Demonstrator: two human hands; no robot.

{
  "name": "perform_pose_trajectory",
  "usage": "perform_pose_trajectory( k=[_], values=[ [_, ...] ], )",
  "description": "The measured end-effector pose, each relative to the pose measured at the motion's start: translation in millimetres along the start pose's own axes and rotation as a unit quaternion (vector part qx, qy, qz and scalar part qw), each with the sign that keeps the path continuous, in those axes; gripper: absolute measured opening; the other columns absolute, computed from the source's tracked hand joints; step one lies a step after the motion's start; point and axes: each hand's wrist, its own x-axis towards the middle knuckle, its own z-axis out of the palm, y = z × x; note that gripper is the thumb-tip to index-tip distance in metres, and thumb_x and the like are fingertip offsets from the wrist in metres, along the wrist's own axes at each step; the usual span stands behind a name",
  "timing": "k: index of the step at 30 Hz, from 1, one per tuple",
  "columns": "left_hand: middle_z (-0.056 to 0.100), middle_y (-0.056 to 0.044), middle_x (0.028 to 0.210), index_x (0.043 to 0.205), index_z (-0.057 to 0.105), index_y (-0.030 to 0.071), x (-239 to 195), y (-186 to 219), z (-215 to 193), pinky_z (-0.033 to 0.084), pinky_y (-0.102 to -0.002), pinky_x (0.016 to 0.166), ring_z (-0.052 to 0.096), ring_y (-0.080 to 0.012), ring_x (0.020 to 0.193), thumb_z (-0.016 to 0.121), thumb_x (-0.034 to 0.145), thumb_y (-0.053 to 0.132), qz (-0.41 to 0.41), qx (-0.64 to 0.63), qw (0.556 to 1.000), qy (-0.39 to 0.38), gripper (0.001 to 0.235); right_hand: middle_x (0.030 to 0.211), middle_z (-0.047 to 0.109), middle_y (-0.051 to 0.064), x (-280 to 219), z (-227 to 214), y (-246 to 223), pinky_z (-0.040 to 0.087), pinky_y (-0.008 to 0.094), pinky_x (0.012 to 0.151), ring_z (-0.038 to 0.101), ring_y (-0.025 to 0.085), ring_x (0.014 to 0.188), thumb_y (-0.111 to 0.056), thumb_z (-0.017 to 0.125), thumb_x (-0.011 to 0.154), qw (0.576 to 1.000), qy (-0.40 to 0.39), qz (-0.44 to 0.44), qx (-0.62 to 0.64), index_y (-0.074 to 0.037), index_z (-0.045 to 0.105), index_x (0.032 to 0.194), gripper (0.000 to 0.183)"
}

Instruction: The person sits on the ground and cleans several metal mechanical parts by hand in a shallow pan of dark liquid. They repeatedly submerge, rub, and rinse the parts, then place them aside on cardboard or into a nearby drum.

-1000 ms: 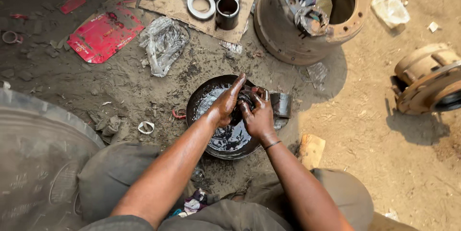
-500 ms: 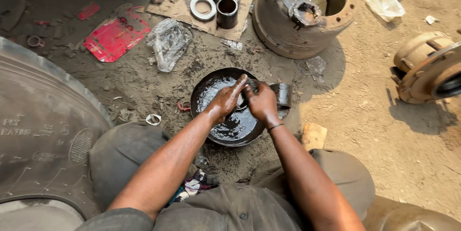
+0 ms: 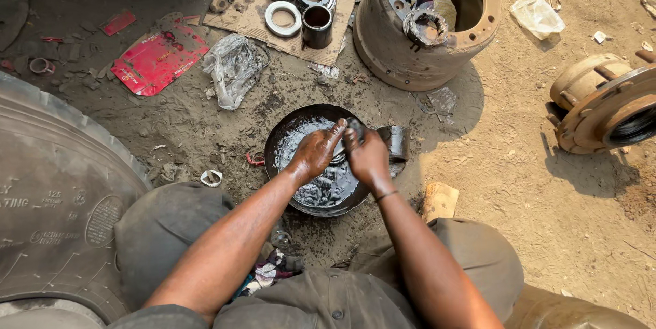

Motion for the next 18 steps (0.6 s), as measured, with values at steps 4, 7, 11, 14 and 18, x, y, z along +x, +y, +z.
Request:
perform_pose_trajectory(
  k=[4,7,11,14,18],
  values=[
    [0.057,-0.011,0.059,0.062,0.062,0.006,-1.2,-3.1,4.5,0.048,-0.046,0.073,0.059,-0.0254,0.064,0.033,0.091,0.083,-0.016,0.015,1.0,0.019,0.087,0.095,0.072,0.019,-7.6,7.3,-12.8,0.057,0.047,0.073,0.068,0.033,0.075,-0.036,0.053,0.105,0.992,0.038,-0.082,-0.089,-0.002,0.068,0.109,0.038],
    [0.056,-0.01,0.058,0.066,0.063,0.01,-0.6,-5.9,3.6,0.047,-0.046,0.069,0.058,-0.0247,0.062,0.034,0.088,0.082,-0.027,0.013,0.999,0.019,0.08,0.083,0.07,0.019,15.6,-5.6,-15.5,0.052,0.049,0.07,0.065,0.035,0.074,-0.041,0.055,0.104,0.958,-0.115,0.197,0.175,0.002,0.069,0.103,0.045],
    [0.052,-0.01,0.061,0.067,0.061,0.008,2.6,-7.1,2.0,0.045,-0.043,0.072,0.057,-0.0248,0.065,0.03,0.093,0.083,-0.021,-0.024,0.999,0.01,0.085,0.083,0.072,0.02,16.9,-15.4,-17.8,0.052,0.047,0.07,0.066,0.032,0.076,-0.046,0.052,0.106,0.949,-0.148,0.234,0.149,0.003,0.069,0.101,0.052],
    [0.048,-0.011,0.063,0.072,0.064,0.012,2.5,-6.0,2.9,0.043,-0.046,0.069,0.052,-0.0268,0.066,0.026,0.093,0.082,-0.039,-0.053,0.998,-0.012,0.082,0.103,0.075,0.021,-8.7,4.3,-24.5,0.057,0.044,0.07,0.07,0.033,0.083,-0.037,0.053,0.104,0.993,0.033,-0.054,-0.103,-0.006,0.071,0.108,0.036],
    [0.06,-0.012,0.066,0.068,0.065,0.01,0.7,-2.1,1.9,0.045,-0.043,0.072,0.06,-0.0247,0.07,0.029,0.093,0.08,-0.052,0.019,0.998,0.008,0.083,0.091,0.071,0.018,-3.2,20.6,-15.7,0.056,0.044,0.069,0.068,0.03,0.076,-0.031,0.053,0.105,0.992,-0.109,0.026,-0.056,-0.003,0.066,0.123,0.036]
  ],
)
